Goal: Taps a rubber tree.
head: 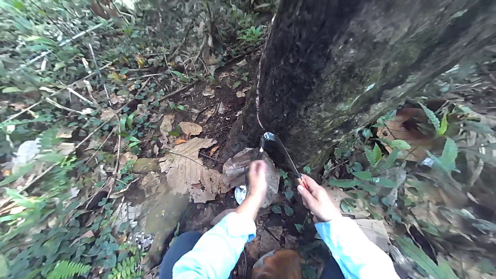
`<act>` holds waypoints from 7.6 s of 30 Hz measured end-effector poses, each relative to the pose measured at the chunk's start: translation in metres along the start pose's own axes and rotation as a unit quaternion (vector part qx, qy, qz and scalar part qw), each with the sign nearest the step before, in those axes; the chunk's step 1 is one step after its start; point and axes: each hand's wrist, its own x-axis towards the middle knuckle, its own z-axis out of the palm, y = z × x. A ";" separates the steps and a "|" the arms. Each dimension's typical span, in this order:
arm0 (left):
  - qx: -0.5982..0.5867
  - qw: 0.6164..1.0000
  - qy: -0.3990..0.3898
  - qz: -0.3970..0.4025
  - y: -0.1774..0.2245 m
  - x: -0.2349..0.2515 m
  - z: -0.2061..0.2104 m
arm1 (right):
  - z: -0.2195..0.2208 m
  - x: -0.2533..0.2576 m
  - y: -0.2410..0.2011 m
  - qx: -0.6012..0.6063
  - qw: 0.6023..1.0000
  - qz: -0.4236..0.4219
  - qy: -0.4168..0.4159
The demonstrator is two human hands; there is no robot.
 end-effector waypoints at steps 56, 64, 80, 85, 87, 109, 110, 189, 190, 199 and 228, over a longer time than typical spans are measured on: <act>0.347 0.616 0.106 0.699 0.002 0.103 0.052 | 0.072 0.092 0.030 -0.220 0.948 -0.183 0.141; 0.348 0.672 0.046 0.652 -0.008 0.076 0.062 | 0.058 0.061 0.030 -0.233 0.959 -0.119 0.104; 0.343 0.620 0.104 0.697 -0.015 0.104 0.085 | 0.033 0.100 0.062 -0.234 0.958 -0.149 0.076; 0.356 0.607 0.118 0.700 -0.027 0.108 0.091 | 0.028 0.108 0.071 -0.251 0.963 -0.096 0.029; 0.361 0.603 0.109 0.703 -0.027 0.107 0.089 | 0.030 0.107 0.070 -0.253 0.964 -0.083 0.022; 0.391 0.595 0.058 0.700 -0.035 0.108 0.084 | 0.038 0.111 0.081 -0.243 0.966 -0.082 0.027; 0.391 0.597 0.065 0.697 -0.037 0.108 0.087 | 0.036 0.112 0.084 -0.253 0.966 -0.060 0.014; 0.298 0.807 -0.492 -0.133 0.119 0.136 -0.097 | 0.141 -0.013 -0.167 -0.188 0.893 0.394 0.110; 0.268 0.809 -0.508 -0.128 0.123 0.134 -0.106 | 0.139 -0.014 -0.166 -0.176 0.897 0.389 0.112; 0.312 0.926 -0.212 0.009 0.110 0.196 -0.189 | 0.159 -0.022 -0.144 -0.059 0.938 0.214 0.266; -0.020 0.908 -0.404 -0.109 0.122 0.049 -0.096 | 0.136 0.003 -0.219 -0.070 0.942 0.274 0.180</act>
